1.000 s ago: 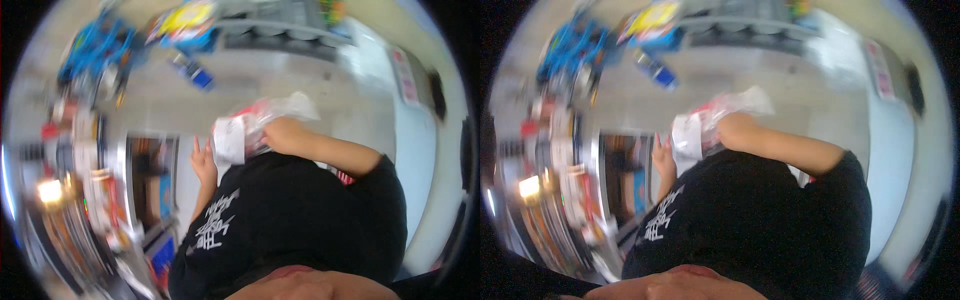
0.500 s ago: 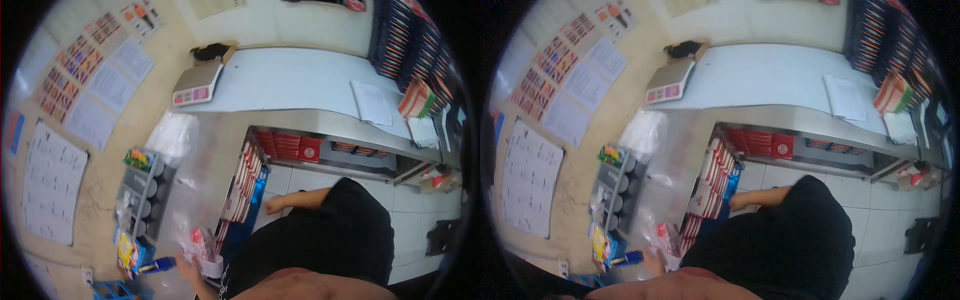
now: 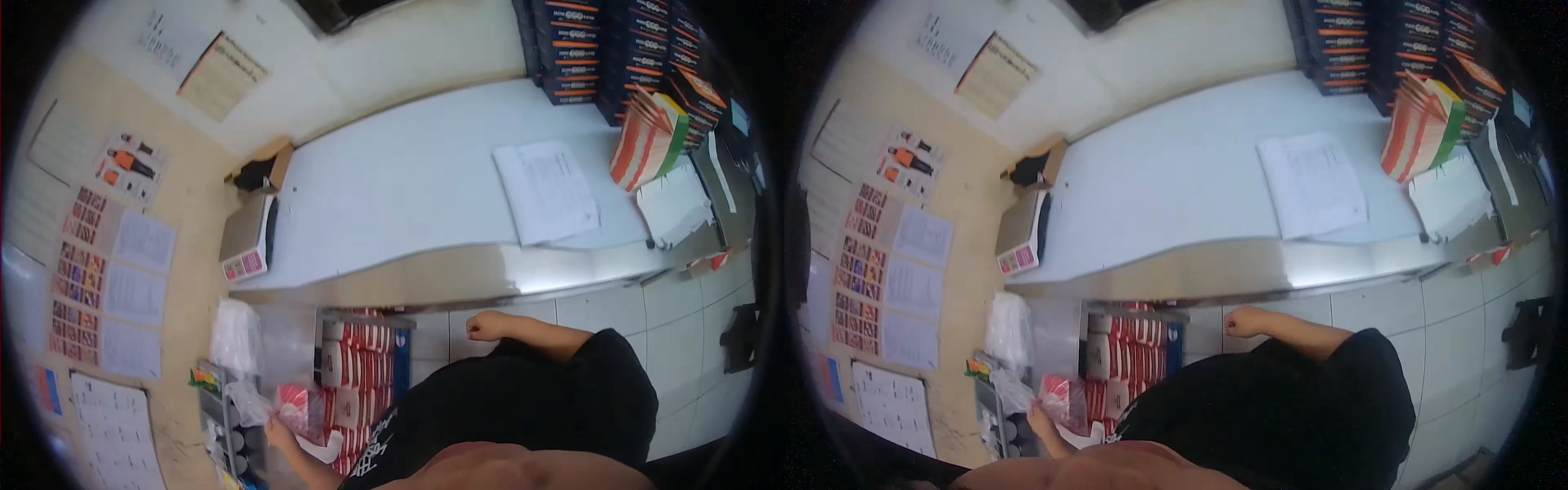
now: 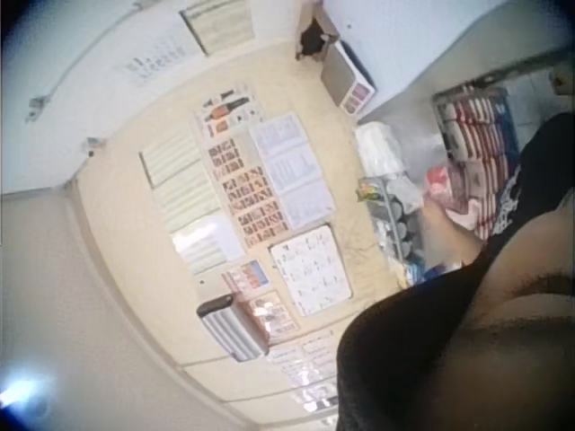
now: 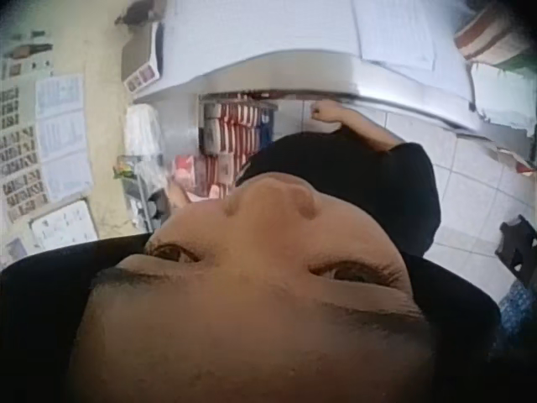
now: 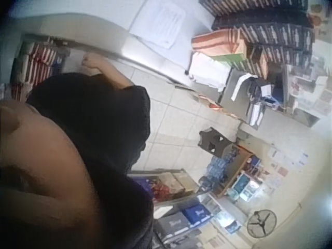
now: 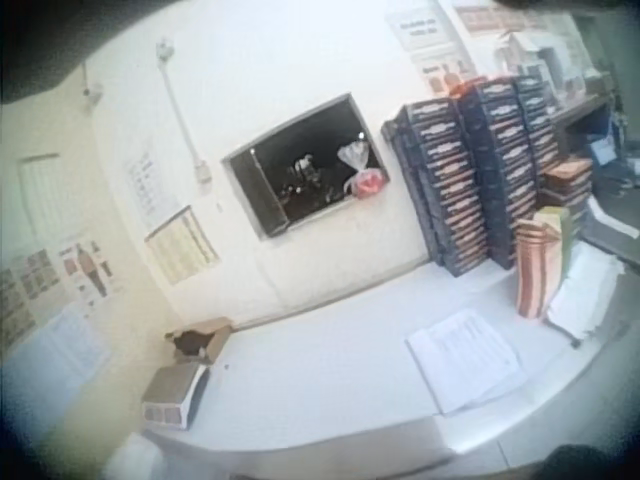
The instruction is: The person fills out an order slip by hand, closes a box of fried chicken, places multiple boxes into a plastic bag, and then staples the order slip to the bag.
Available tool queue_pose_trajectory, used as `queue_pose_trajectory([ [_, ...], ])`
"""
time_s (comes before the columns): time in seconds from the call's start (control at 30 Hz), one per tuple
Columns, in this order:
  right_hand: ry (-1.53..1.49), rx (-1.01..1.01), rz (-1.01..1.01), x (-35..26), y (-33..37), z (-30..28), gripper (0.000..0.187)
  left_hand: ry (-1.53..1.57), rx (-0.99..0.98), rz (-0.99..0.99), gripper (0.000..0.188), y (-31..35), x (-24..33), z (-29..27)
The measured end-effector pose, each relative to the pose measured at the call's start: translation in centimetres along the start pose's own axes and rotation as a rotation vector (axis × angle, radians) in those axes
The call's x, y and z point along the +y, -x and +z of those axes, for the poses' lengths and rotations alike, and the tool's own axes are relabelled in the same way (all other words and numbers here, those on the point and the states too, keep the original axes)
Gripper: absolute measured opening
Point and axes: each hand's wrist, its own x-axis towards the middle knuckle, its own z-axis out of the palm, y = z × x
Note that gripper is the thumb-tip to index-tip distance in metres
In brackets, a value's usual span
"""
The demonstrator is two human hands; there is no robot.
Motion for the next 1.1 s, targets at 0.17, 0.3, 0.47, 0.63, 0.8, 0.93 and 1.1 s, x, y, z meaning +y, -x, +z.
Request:
queue_pose_trajectory([
  [0.17,-0.570,-0.067,0.095,2.6,-1.7,-7.6,0.027,0.752,-0.525,-0.158,0.032,0.8,18.6,8.6],
  [0.3,-0.950,0.070,0.240,-0.2,-4.2,-14.2,0.038,1.009,-0.767,-0.015,0.022,3.3,30.5,16.5],
  [0.47,-1.433,0.212,0.092,0.0,-5.8,-15.9,0.068,0.642,-0.828,0.965,0.030,6.0,40.7,23.0],
  [0.63,-1.410,0.353,0.271,1.8,-4.5,-17.6,0.076,0.222,-1.039,1.157,0.043,7.0,44.0,24.3],
  [0.8,-1.338,0.485,0.291,9.2,-8.1,-13.7,0.074,0.531,-1.344,1.139,0.038,3.5,47.7,22.8],
  [0.93,-1.460,0.525,0.290,11.8,-7.9,-12.8,0.067,1.410,-1.341,0.845,0.026,-1.0,52.7,18.4],
  [1.1,-1.486,0.555,0.339,10.9,-7.8,-13.7,0.063,1.254,-1.093,0.697,0.025,-5.8,49.9,19.1],
])
